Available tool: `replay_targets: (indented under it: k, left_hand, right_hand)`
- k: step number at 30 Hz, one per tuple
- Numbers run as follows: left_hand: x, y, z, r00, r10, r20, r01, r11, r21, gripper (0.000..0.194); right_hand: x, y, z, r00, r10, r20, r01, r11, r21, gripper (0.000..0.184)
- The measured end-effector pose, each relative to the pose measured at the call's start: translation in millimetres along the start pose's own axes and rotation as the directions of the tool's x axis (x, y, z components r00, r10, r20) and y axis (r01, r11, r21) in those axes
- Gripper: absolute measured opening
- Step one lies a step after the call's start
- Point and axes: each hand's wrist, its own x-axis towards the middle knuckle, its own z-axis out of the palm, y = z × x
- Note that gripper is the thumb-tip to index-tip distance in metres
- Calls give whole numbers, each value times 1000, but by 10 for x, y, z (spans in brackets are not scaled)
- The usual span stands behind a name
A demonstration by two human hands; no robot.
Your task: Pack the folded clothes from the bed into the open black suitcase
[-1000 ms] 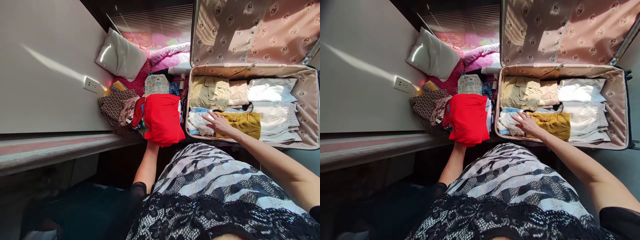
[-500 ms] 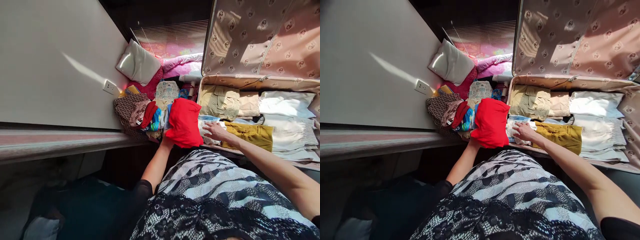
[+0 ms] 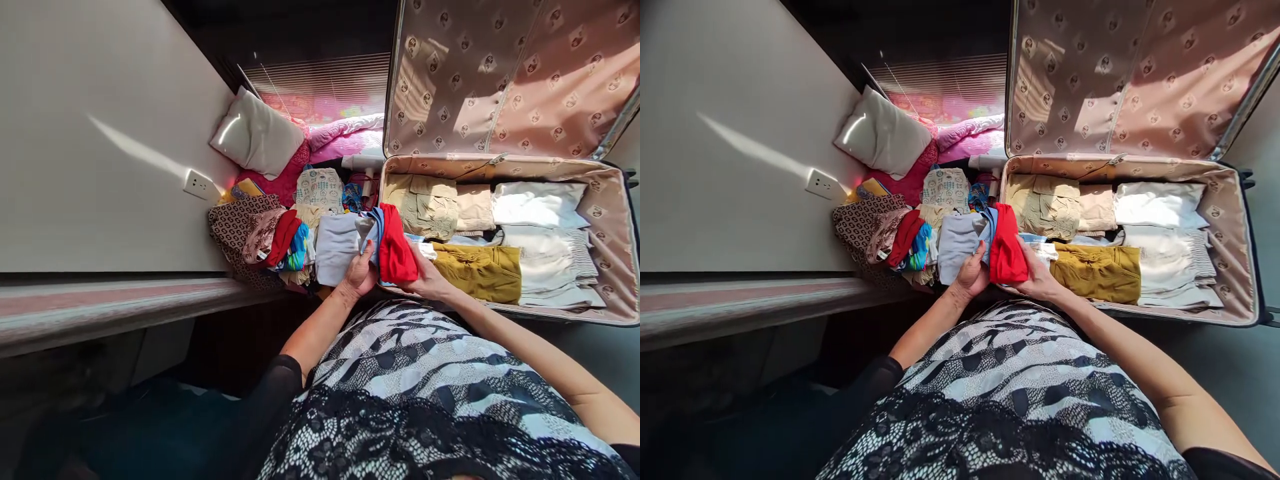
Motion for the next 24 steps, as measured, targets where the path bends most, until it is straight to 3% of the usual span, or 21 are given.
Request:
replay_targets:
  k: [2,4,8,12,14,17,20,24]
  left_hand:
    - [17,17,43,1000,19,-20,-19,1000,9,39]
    - [16,20,74,998,59,-8,-59,998,36,43]
    - [5,-21,90,994,101,47,-106,987,121,52]
    - [27,-49,37,996,91,-17,-87,983,160,48]
    - [32,-33,5,997,65,-36,-59,987,150,45]
    - [19,7,-15,998,38,-55,-31,992,121,48]
    - [-2,10,-1,994,62,-89,-51,990,128,48]
    - [-2,-59,47,979,163,-123,-141,975,174,48]
  right_hand:
    - [-24,-18,-90,996,92,-13,-91,992,85,71]
    - [-40,-44,-145,985,170,-2,-168,977,134,57]
    - [-70,-70,-119,961,273,-54,-250,931,266,50]
    - [-91,-34,-65,894,432,-120,-307,786,537,52]
    - [-94,-10,-86,870,476,-124,-318,737,597,51]
    - [-112,-3,-135,876,473,-93,-322,719,616,53]
    - [-154,-41,-83,913,405,-54,-281,718,637,64]
    - [-125,-83,182,939,335,-72,-269,851,451,69]
